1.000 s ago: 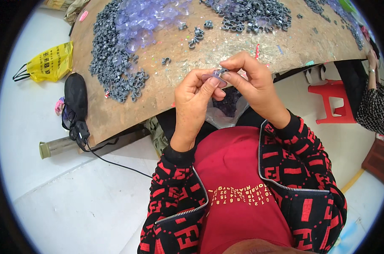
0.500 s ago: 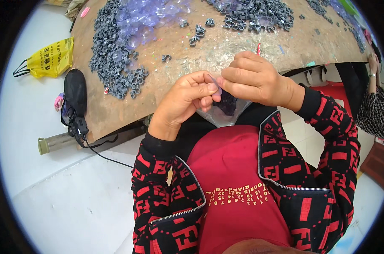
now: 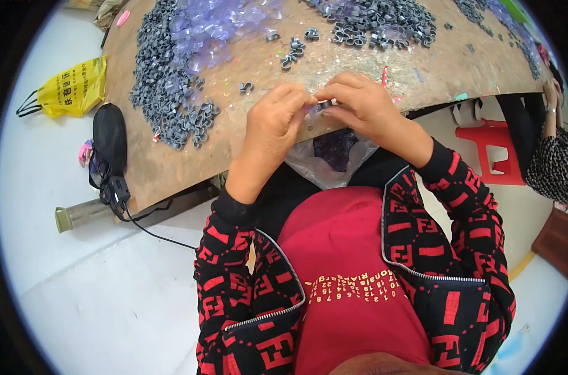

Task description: Packaging small plastic and metal components into small plastic bags.

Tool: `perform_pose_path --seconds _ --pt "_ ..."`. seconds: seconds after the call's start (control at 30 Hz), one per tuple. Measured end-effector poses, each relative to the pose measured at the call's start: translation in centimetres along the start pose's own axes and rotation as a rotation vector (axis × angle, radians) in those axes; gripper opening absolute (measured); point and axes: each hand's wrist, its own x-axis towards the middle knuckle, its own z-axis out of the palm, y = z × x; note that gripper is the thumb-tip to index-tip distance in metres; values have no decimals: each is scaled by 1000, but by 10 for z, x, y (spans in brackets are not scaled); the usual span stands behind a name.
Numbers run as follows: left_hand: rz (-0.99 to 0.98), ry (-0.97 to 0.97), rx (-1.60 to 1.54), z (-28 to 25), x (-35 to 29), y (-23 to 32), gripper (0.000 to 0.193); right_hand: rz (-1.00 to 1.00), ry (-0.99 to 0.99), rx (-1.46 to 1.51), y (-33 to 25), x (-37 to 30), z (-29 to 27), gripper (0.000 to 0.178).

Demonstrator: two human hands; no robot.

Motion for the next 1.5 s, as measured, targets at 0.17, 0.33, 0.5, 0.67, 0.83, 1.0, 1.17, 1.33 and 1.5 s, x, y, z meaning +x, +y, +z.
perform_pose_path --seconds 0.17,0.33,0.5,0.67,0.83,1.0,1.17,1.33,1.5 --pt "-73 56 -86 14 -9 -3 25 5 6 -149 11 -7 17 20" --pt "-110 117 -149 21 -15 -3 27 2 47 -124 15 -6 25 18" --pt "-176 164 -179 27 -16 -11 22 2 43 -73 19 -6 24 18" --pt "-210 118 -179 27 -10 -12 19 83 -17 -10 14 -1 17 16" --pt "-132 108 -44 25 -9 -9 14 64 -67 -85 7 9 13 15" --pt "-62 94 80 30 -3 -5 14 61 -166 -303 -3 21 5 13" --pt "-56 72 76 26 -2 0 15 91 -206 -263 -6 25 5 12" --pt "-84 24 26 24 -1 -5 16 147 -236 -218 -9 31 6 10" --pt "-68 6 29 25 1 -4 17 222 -231 -185 -11 27 6 12"
